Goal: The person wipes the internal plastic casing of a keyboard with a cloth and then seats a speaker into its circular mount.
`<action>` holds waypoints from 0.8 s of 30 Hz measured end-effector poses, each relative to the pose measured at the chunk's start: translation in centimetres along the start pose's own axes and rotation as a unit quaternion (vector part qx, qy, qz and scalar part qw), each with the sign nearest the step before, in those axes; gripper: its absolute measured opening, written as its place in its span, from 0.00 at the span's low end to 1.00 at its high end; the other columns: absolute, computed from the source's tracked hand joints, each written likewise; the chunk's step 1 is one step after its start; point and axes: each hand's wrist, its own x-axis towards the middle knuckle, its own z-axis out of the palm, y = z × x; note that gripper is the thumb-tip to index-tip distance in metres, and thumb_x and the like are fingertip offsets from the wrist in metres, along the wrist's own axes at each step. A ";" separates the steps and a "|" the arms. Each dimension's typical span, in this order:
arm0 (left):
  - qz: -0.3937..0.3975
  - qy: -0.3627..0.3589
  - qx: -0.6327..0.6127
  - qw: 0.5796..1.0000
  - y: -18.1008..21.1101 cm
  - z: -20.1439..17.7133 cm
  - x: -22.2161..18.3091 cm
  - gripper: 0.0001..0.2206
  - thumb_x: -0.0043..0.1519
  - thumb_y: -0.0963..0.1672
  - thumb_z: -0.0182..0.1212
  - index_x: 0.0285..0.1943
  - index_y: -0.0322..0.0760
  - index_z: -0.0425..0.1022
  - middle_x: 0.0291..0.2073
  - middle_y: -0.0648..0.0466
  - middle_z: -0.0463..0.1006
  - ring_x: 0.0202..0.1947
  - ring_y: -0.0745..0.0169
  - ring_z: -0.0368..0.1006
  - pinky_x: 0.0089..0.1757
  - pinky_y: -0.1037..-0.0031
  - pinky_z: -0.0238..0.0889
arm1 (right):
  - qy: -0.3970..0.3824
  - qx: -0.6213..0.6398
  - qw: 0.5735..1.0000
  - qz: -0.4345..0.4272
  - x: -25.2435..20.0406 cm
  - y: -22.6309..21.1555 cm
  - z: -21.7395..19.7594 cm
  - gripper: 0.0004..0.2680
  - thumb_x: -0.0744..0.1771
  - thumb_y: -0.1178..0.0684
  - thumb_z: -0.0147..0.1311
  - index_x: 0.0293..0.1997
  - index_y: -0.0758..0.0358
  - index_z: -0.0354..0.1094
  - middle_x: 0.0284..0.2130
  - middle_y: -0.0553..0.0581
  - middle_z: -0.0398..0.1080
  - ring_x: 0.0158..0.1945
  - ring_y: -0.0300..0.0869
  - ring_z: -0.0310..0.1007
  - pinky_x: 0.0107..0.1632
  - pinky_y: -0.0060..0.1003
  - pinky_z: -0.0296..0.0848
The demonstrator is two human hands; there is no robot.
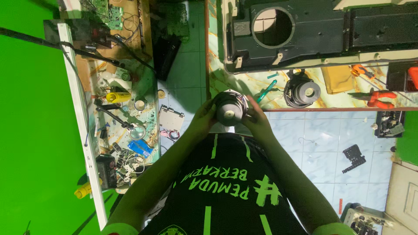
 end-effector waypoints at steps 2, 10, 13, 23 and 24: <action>-0.006 -0.004 -0.001 1.000 0.4 0.0 0.8 0.19 0.71 0.44 0.47 0.70 0.32 0.62 0.62 0.43 0.70 0.59 0.51 0.72 0.58 0.60 0.70 | -0.017 0.061 0.998 0.018 0.8 -0.3 0.2 0.34 0.63 0.71 0.51 0.79 0.57 0.43 0.61 0.64 0.67 0.63 0.48 0.70 0.61 0.40 0.73; 0.019 0.004 0.029 0.999 0.1 -1.3 2.7 0.17 0.72 0.43 0.49 0.69 0.30 0.65 0.55 0.44 0.76 0.51 0.54 0.76 0.49 0.64 0.74 | 0.014 0.302 0.953 -0.033 2.2 -1.2 -1.5 0.20 0.68 0.62 0.49 0.71 0.63 0.56 0.63 0.63 0.64 0.63 0.52 0.68 0.62 0.44 0.73; 0.021 0.004 0.077 0.997 0.2 -2.1 3.7 0.17 0.72 0.43 0.47 0.69 0.30 0.65 0.53 0.45 0.77 0.48 0.55 0.77 0.46 0.67 0.75 | 0.047 0.189 0.981 0.004 2.4 -1.7 -2.2 0.16 0.70 0.58 0.50 0.67 0.63 0.60 0.63 0.63 0.63 0.63 0.53 0.68 0.62 0.46 0.73; 0.092 0.043 0.225 0.969 -0.7 -1.9 8.2 0.16 0.71 0.42 0.50 0.65 0.28 0.70 0.53 0.43 0.79 0.49 0.57 0.77 0.48 0.68 0.73 | 0.071 0.020 0.996 -0.042 4.1 -0.3 -0.9 0.23 0.67 0.62 0.59 0.71 0.62 0.54 0.61 0.63 0.66 0.62 0.43 0.70 0.62 0.38 0.70; 0.123 0.054 0.271 0.953 -0.5 -1.7 8.5 0.15 0.71 0.41 0.51 0.64 0.27 0.72 0.53 0.42 0.79 0.50 0.56 0.76 0.50 0.68 0.71 | 0.072 0.029 0.996 -0.035 4.5 0.0 -1.0 0.25 0.66 0.62 0.59 0.71 0.61 0.52 0.60 0.61 0.66 0.61 0.42 0.70 0.60 0.38 0.71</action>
